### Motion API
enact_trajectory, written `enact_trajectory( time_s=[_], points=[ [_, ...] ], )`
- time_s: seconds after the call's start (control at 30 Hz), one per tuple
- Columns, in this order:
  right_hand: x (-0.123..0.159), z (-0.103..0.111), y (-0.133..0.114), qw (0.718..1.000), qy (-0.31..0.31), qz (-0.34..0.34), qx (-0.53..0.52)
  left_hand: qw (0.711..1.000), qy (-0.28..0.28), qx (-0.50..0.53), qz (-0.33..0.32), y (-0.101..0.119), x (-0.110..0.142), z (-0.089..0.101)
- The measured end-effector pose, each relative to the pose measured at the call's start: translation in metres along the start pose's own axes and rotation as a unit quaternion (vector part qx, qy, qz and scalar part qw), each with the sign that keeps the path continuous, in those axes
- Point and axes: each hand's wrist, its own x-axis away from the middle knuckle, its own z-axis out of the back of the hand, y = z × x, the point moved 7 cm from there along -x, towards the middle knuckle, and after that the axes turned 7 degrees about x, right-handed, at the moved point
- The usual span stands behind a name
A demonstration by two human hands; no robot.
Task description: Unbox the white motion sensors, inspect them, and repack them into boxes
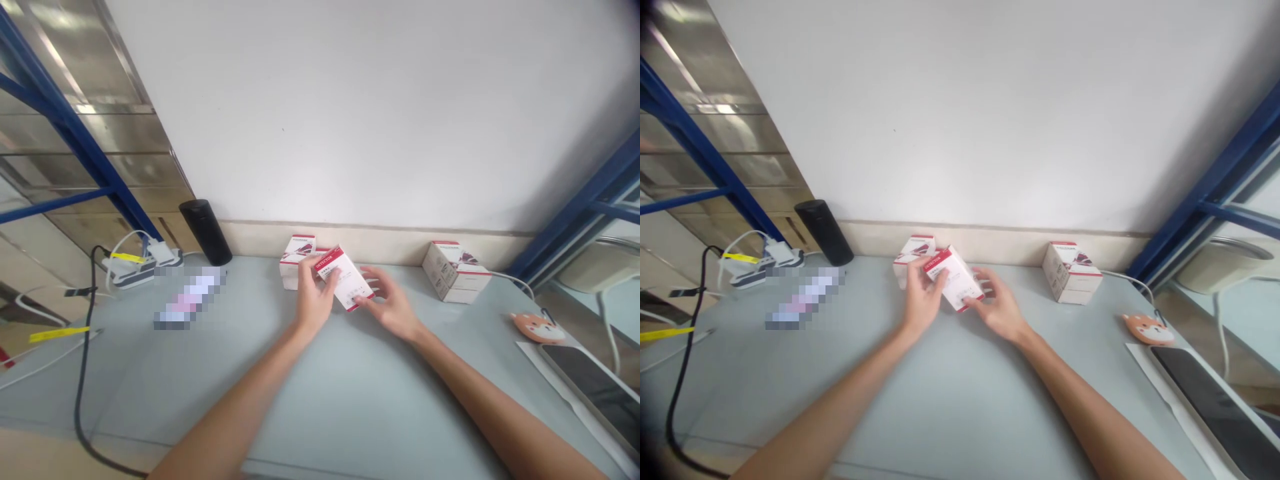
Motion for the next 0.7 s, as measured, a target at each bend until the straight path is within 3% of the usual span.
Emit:
enact_trajectory(
  time_s=[0.07,0.17,0.23,0.3,0.37,0.5,0.6,0.7],
  points=[
    [-0.002,0.008,0.002,0.998,0.067,-0.009,-0.017,0.991,-0.006,-0.106,-0.076,0.012,-0.007,0.008],
    [0.0,0.021,-0.001,0.983,0.179,0.015,0.027,0.959,0.054,-0.228,-0.16,0.026,-0.017,0.028],
    [0.004,0.024,-0.01,0.964,0.225,0.063,0.123,0.951,0.122,-0.255,-0.128,0.021,-0.024,0.048],
    [0.01,0.018,-0.024,0.933,0.243,0.138,0.228,0.954,0.179,-0.241,-0.022,0.001,-0.029,0.067],
    [0.017,0.006,-0.038,0.891,0.243,0.223,0.312,0.952,0.207,-0.202,0.095,-0.026,-0.028,0.078],
    [0.02,-0.03,-0.057,0.818,0.205,0.329,0.425,0.952,0.187,-0.157,0.185,-0.059,-0.023,0.076],
    [0.001,-0.064,-0.061,0.826,0.114,0.332,0.441,0.954,0.177,-0.134,0.202,-0.067,-0.022,0.074],
    [-0.023,-0.091,-0.062,0.863,0.039,0.32,0.388,0.957,0.171,-0.12,0.202,-0.067,-0.022,0.074]
  ],
)
